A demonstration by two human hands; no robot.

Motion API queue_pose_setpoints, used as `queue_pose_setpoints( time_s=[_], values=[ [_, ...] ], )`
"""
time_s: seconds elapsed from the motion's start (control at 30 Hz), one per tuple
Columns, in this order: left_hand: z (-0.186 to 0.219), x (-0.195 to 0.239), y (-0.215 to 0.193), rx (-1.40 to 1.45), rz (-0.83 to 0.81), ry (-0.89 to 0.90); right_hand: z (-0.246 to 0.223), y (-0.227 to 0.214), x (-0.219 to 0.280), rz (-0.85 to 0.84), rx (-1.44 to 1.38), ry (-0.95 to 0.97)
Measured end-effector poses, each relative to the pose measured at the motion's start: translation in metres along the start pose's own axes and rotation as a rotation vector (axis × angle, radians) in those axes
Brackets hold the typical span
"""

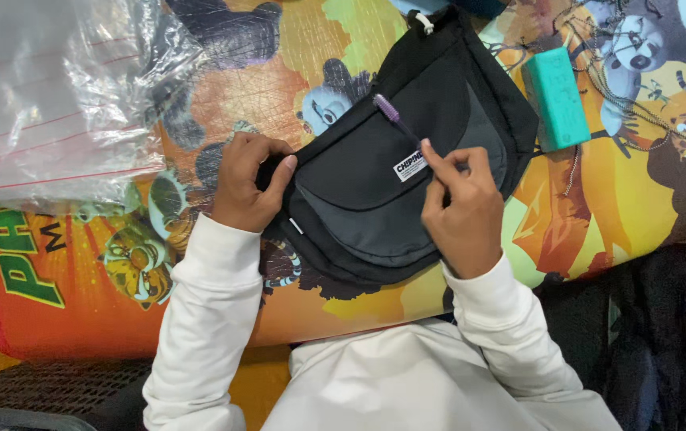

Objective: The person uses a purple brush to clean the exterior and strap of a black crossbody bag. They then attach a small metal charm to the bag's zipper pull.

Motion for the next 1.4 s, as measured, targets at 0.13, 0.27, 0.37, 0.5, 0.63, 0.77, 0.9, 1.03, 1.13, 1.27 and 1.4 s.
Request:
queue_pose_setpoints(
  time_s=[0.13,0.27,0.37,0.5,0.63,0.77,0.9,1.03,1.13,1.27,1.4],
  values=[
    [0.011,-0.007,-0.004,0.032,-0.007,0.024,-0.033,0.009,0.009,-0.139,-0.333,-0.059],
    [0.012,-0.007,-0.001,-0.025,-0.038,0.027,-0.029,0.014,0.005,-0.151,-0.217,-0.121],
    [0.013,-0.006,-0.001,-0.012,-0.032,0.02,0.007,0.007,-0.007,-0.075,-0.07,-0.112],
    [0.01,-0.005,-0.001,0.009,-0.017,0.004,0.022,-0.024,-0.02,0.063,0.107,-0.02],
    [0.01,-0.006,-0.001,0.01,-0.008,0.011,0.012,-0.015,-0.016,0.046,-0.111,-0.077],
    [0.006,-0.005,0.0,0.0,-0.036,0.012,0.012,-0.006,-0.016,-0.053,-0.09,-0.049],
    [0.012,-0.006,-0.002,0.026,-0.012,0.017,0.028,-0.028,-0.033,0.056,0.154,0.038],
    [0.008,-0.006,-0.002,0.019,-0.002,0.021,0.026,-0.026,-0.03,0.095,0.084,-0.016],
    [0.006,-0.006,-0.001,0.024,-0.012,0.013,0.014,-0.01,-0.022,-0.011,-0.216,-0.026],
    [0.006,-0.005,-0.001,0.019,-0.018,0.019,0.023,-0.005,-0.023,-0.054,-0.076,-0.01],
    [0.008,-0.006,-0.001,0.021,-0.013,0.03,0.03,-0.028,-0.022,0.086,0.113,0.04]
  ],
)
Point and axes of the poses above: each hand's wrist, its own x-axis away from the middle knuckle, its own y-axis out of the palm, z = x × y, the point moved 5 cm from there along -x, towards the middle knuckle, and after that the axes turned 8 degrees about -z, right-handed, at the moved point
